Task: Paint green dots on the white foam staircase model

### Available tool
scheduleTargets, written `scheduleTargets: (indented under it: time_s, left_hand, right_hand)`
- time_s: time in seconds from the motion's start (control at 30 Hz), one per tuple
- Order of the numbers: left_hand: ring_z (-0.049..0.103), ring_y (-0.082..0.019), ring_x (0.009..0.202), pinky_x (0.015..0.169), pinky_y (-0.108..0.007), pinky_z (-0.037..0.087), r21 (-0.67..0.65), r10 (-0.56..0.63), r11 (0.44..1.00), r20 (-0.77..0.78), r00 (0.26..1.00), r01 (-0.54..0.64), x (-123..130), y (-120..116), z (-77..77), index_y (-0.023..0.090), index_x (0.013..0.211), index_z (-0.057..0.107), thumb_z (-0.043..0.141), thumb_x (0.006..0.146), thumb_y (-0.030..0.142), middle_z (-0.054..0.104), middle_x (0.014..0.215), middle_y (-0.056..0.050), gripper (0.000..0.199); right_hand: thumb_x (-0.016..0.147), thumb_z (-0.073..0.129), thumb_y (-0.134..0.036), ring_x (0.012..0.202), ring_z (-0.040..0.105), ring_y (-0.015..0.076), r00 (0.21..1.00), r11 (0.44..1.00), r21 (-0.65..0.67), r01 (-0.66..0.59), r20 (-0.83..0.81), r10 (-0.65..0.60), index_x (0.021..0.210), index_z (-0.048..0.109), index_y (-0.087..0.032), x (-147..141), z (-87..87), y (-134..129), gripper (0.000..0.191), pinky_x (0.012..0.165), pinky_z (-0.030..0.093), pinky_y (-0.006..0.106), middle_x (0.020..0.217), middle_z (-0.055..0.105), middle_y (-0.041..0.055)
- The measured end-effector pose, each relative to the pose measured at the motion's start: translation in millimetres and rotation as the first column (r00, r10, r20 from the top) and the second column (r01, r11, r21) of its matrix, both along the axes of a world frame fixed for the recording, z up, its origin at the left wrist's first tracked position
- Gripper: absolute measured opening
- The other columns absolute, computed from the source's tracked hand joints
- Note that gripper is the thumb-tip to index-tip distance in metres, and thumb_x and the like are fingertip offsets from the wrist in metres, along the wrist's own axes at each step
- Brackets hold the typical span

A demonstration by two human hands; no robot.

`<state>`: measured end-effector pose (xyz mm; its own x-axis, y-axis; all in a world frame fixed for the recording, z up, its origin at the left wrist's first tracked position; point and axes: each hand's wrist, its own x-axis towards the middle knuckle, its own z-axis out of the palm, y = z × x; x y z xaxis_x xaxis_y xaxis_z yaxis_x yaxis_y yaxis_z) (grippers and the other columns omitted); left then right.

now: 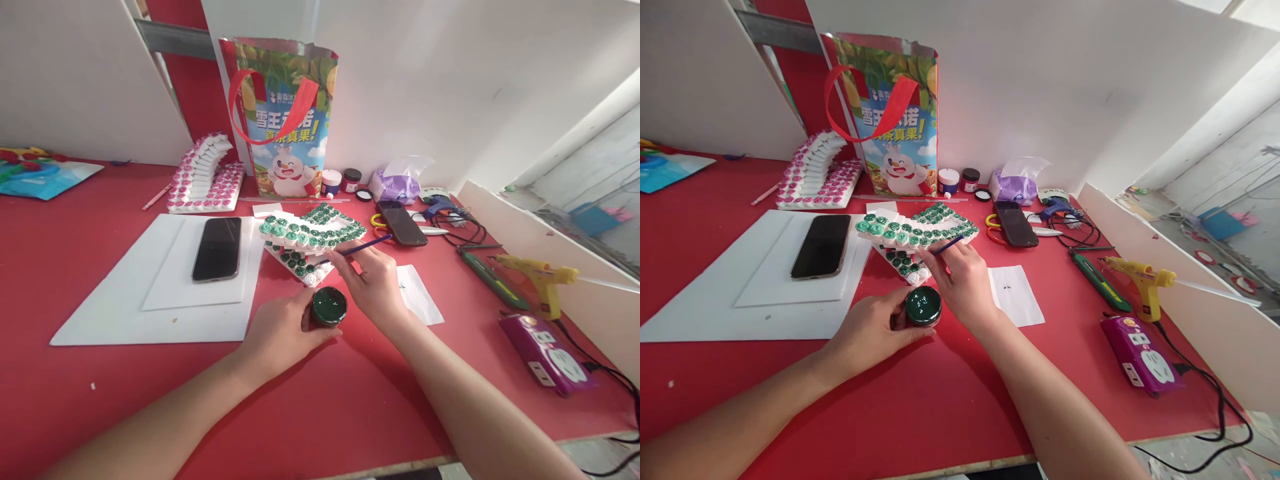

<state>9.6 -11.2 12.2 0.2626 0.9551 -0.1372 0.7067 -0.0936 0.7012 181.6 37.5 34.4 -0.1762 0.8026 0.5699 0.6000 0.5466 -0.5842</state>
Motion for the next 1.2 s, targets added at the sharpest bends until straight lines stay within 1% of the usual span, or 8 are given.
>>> scheduleTargets:
  time_s: [0.13,0.23,0.3,0.53,0.67,0.93,1.03,1.2]
  left_hand:
    - [0.058,-0.021,0.061,0.056,-0.03,0.035,-0.033,0.008,0.999,0.032,0.999,-0.007,0.4,-0.8,1.7,0.024,0.107,0.067,0.077,0.075,0.057,0.062,0.064,0.004,0.047]
    - [0.059,-0.021,0.061,0.056,-0.029,0.035,-0.042,0.001,0.999,0.052,0.999,0.002,0.9,-1.4,4.2,0.025,0.104,0.069,0.078,0.074,0.055,0.063,0.063,0.004,0.044]
    - [0.06,-0.021,0.062,0.057,-0.029,0.035,-0.035,-0.008,0.999,0.05,0.999,0.01,1.2,-1.6,5.6,0.025,0.102,0.069,0.078,0.074,0.054,0.063,0.062,0.004,0.042]
    - [0.063,-0.022,0.063,0.056,-0.029,0.036,-0.034,-0.002,0.999,0.042,0.999,0.003,1.5,-2.2,4.4,0.024,0.104,0.068,0.077,0.074,0.056,0.066,0.064,0.003,0.045]
    - [0.063,-0.022,0.063,0.056,-0.029,0.035,-0.04,-0.009,0.999,0.055,0.998,0.011,1.3,-2.0,4.7,0.024,0.104,0.067,0.076,0.075,0.057,0.066,0.064,0.003,0.044]
    - [0.06,-0.021,0.06,0.055,-0.028,0.034,-0.024,-0.011,1.0,0.04,0.999,0.012,1.2,-1.7,3.3,0.024,0.099,0.065,0.076,0.075,0.058,0.065,0.062,0.003,0.043]
    - [0.059,-0.021,0.059,0.054,-0.028,0.033,-0.031,-0.008,0.999,0.035,0.999,0.009,1.6,-1.9,3.1,0.023,0.098,0.065,0.076,0.074,0.058,0.064,0.062,0.003,0.044]
    - [0.06,-0.02,0.059,0.054,-0.028,0.033,-0.024,-0.012,1.0,0.035,0.999,0.013,1.4,-2.0,2.3,0.024,0.103,0.066,0.076,0.075,0.059,0.063,0.061,0.004,0.046]
  right_hand:
    - [0.097,0.063,-0.033,0.064,0.063,0.0146,0.998,0.998,-0.053,0.014,-0.063,-0.017,0.085,0.067,-0.021,3.3,5.4,-2.9,0.017,0.06,0.047,0.026,0.075,0.071,0.0013]
    - [0.099,0.06,-0.033,0.061,0.063,0.0137,0.985,0.991,-0.132,0.029,-0.167,-0.051,0.084,0.064,-0.021,6.7,11.0,-4.8,0.02,0.059,0.049,0.026,0.072,0.069,0.0005]
    - [0.1,0.056,-0.033,0.062,0.064,0.0138,0.981,0.988,-0.154,0.016,-0.191,-0.046,0.085,0.062,-0.021,8.4,13.1,-5.5,0.021,0.061,0.05,0.026,0.073,0.069,0.0008]
    - [0.103,0.049,-0.029,0.073,0.068,0.0177,0.998,0.994,-0.094,-0.061,0.002,0.062,0.093,0.061,-0.022,8.8,9.9,-6.7,0.017,0.067,0.051,0.029,0.089,0.072,0.0051]
    - [0.104,0.045,-0.028,0.079,0.069,0.0203,0.991,0.987,-0.12,-0.106,0.072,0.115,0.096,0.059,-0.024,7.6,12.2,-8.0,0.017,0.068,0.052,0.032,0.094,0.073,0.0068]
    - [0.104,0.043,-0.026,0.087,0.068,0.0212,0.978,0.978,-0.169,-0.126,0.146,0.151,0.098,0.057,-0.025,5.5,15.1,-9.4,0.016,0.071,0.05,0.031,0.096,0.072,0.0066]
    - [0.104,0.045,-0.026,0.084,0.068,0.0206,0.976,0.975,-0.179,-0.131,0.151,0.159,0.098,0.057,-0.024,5.0,13.9,-9.0,0.014,0.07,0.049,0.03,0.096,0.072,0.0061]
    - [0.104,0.044,-0.025,0.082,0.067,0.0193,0.981,0.98,-0.138,-0.142,0.112,0.158,0.098,0.057,-0.023,7.2,13.7,-8.8,0.015,0.069,0.049,0.03,0.095,0.071,0.006]
